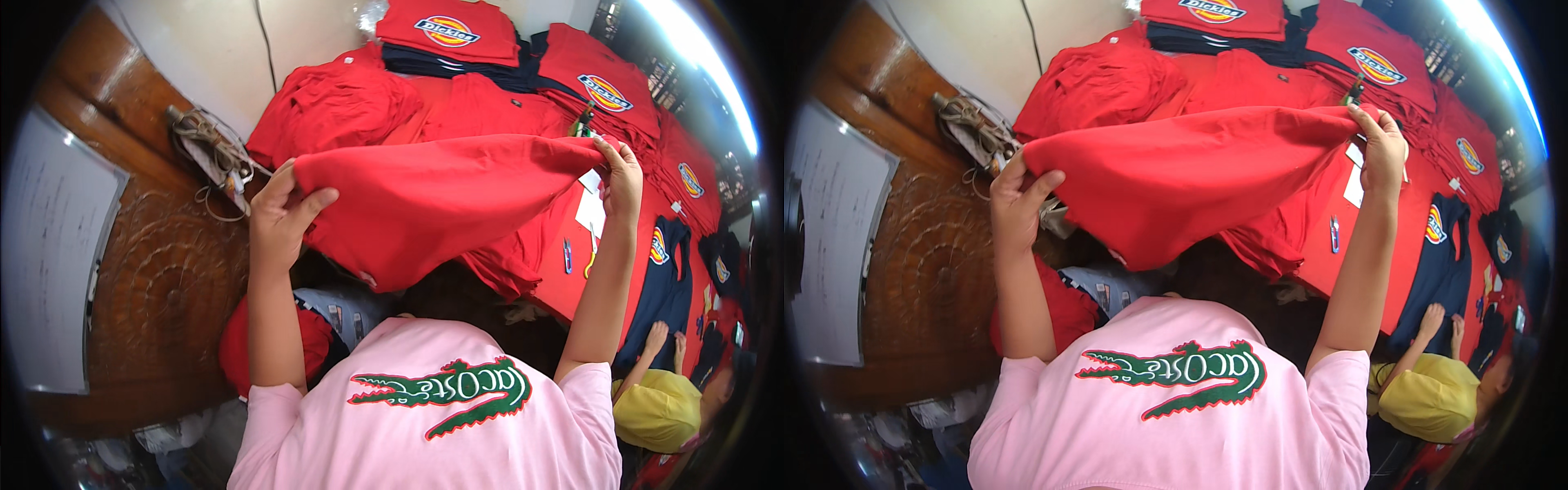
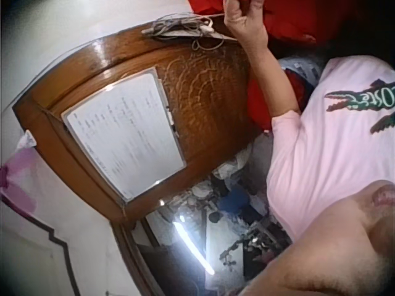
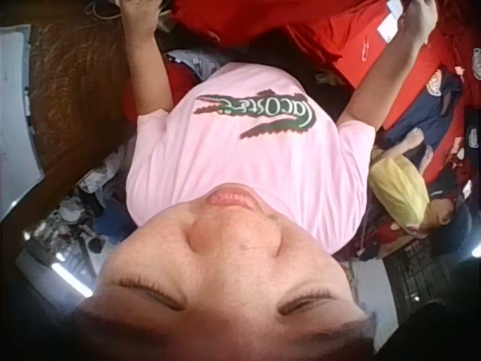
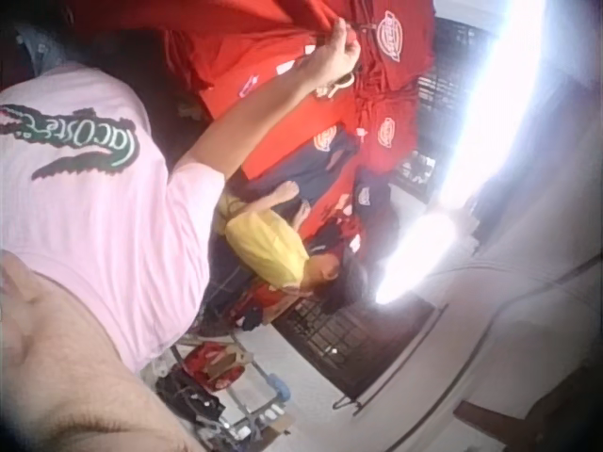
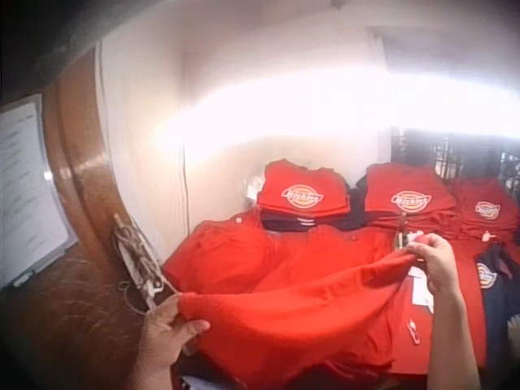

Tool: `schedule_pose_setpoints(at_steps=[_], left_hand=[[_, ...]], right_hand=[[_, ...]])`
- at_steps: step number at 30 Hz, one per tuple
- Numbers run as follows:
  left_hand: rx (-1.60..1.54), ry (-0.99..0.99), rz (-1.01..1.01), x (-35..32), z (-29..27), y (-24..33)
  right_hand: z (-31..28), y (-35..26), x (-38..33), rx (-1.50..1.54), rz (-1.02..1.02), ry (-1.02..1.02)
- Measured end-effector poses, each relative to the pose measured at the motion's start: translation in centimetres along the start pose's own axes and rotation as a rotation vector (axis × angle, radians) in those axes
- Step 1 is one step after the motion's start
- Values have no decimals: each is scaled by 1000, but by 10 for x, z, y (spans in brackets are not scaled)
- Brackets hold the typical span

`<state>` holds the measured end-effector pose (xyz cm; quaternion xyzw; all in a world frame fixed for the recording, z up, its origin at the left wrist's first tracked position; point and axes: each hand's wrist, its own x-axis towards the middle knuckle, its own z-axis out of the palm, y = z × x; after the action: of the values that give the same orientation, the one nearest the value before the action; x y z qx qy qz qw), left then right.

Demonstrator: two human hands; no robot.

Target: The person processes red and blue garments at a work table, using shears and a small tool to trim threads or labels, folding the items, and checking for quality.

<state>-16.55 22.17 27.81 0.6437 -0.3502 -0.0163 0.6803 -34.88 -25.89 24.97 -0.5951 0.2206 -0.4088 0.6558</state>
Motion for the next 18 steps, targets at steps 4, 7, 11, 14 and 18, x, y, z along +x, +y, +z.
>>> schedule_pose_setpoints(at_steps=[4,7,11,14,18], left_hand=[[161,68,89,-6,-10,1],[341,165,224,-12,-21,2],[-263,-282,320,-33,-32,17],[-597,-800,261,-37,-19,49],[-107,-563,291,-17,18,39]], right_hand=[[9,13,11,-53,-50,-5],[13,15,16,-39,-61,-12],[16,13,12,19,-55,-53],[44,18,2,36,-90,-264],[160,-21,-84,59,-63,-821]])
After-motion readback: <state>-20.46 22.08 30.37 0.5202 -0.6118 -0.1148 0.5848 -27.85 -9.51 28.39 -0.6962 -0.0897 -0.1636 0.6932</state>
